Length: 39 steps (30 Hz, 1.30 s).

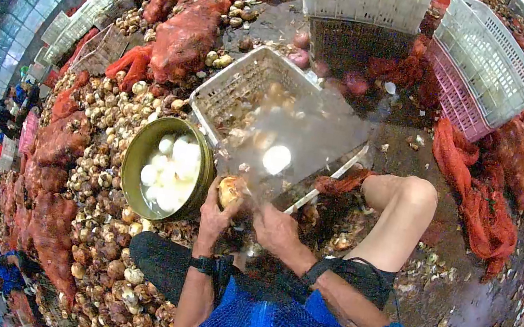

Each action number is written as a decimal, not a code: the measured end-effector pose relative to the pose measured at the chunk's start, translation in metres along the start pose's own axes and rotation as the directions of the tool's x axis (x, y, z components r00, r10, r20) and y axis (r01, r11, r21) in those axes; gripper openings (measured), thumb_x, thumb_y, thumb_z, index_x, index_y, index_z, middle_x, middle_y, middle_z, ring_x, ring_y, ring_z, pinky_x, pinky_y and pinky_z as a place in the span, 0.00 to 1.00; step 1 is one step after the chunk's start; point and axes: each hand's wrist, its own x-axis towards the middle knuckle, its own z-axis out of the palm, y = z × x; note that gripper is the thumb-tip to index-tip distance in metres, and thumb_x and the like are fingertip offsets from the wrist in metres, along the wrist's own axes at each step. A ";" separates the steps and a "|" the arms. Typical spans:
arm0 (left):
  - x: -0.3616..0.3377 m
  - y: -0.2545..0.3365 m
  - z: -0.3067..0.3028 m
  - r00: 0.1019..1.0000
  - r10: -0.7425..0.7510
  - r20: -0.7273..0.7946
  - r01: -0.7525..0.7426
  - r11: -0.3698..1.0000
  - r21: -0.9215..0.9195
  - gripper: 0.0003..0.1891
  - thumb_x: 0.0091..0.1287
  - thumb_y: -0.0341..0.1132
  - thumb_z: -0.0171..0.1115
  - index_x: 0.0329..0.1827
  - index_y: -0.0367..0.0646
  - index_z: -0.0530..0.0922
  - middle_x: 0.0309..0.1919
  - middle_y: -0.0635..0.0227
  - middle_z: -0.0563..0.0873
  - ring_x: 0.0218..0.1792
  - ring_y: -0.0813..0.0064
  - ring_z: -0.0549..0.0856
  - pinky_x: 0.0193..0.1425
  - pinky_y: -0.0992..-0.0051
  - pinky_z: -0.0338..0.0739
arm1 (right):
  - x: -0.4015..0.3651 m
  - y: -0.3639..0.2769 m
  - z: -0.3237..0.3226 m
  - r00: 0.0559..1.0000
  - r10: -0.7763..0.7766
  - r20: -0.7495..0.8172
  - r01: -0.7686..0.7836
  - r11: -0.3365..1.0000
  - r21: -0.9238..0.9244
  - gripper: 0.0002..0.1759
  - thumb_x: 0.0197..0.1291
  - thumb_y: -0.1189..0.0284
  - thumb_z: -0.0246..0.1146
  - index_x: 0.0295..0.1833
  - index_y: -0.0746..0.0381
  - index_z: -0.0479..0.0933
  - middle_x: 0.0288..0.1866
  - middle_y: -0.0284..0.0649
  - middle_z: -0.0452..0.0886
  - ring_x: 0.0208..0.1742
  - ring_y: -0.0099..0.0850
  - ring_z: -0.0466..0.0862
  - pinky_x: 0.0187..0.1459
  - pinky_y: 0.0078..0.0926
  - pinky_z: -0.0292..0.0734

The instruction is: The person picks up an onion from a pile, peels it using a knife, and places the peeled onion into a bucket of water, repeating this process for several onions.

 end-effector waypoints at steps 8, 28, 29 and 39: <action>-0.001 0.017 0.005 0.996 -0.085 -0.036 0.086 0.996 0.019 0.37 0.59 0.47 0.72 0.67 0.38 0.69 0.55 0.49 0.83 0.54 0.60 0.84 0.58 0.66 0.78 | 0.006 -0.007 -0.005 0.993 -0.102 -0.061 0.094 0.988 -0.122 0.08 0.61 0.72 0.60 0.40 0.65 0.70 0.23 0.57 0.76 0.28 0.57 0.80 0.29 0.50 0.76; 0.000 0.013 0.011 0.995 -0.078 -0.061 0.082 0.995 0.062 0.36 0.58 0.45 0.73 0.66 0.38 0.69 0.49 0.50 0.86 0.48 0.63 0.87 0.51 0.66 0.82 | 0.015 0.004 0.004 0.995 0.020 0.097 0.000 0.980 -0.201 0.08 0.60 0.73 0.57 0.40 0.67 0.70 0.31 0.57 0.81 0.34 0.58 0.83 0.36 0.54 0.78; 0.000 0.013 0.011 0.996 -0.044 -0.075 0.048 0.997 0.062 0.36 0.57 0.45 0.74 0.66 0.39 0.69 0.47 0.50 0.86 0.47 0.63 0.87 0.50 0.66 0.82 | 0.017 0.006 0.004 0.993 0.020 0.113 0.005 0.975 -0.222 0.08 0.59 0.74 0.57 0.41 0.68 0.70 0.31 0.58 0.81 0.35 0.58 0.83 0.36 0.53 0.78; -0.003 0.026 0.021 0.994 -0.033 -0.107 0.050 0.986 0.159 0.38 0.55 0.45 0.76 0.67 0.41 0.69 0.45 0.50 0.87 0.43 0.62 0.89 0.46 0.66 0.83 | 0.034 0.015 0.000 0.985 -0.010 0.171 0.063 0.948 -0.312 0.09 0.53 0.79 0.60 0.39 0.73 0.74 0.30 0.60 0.83 0.35 0.56 0.86 0.36 0.50 0.82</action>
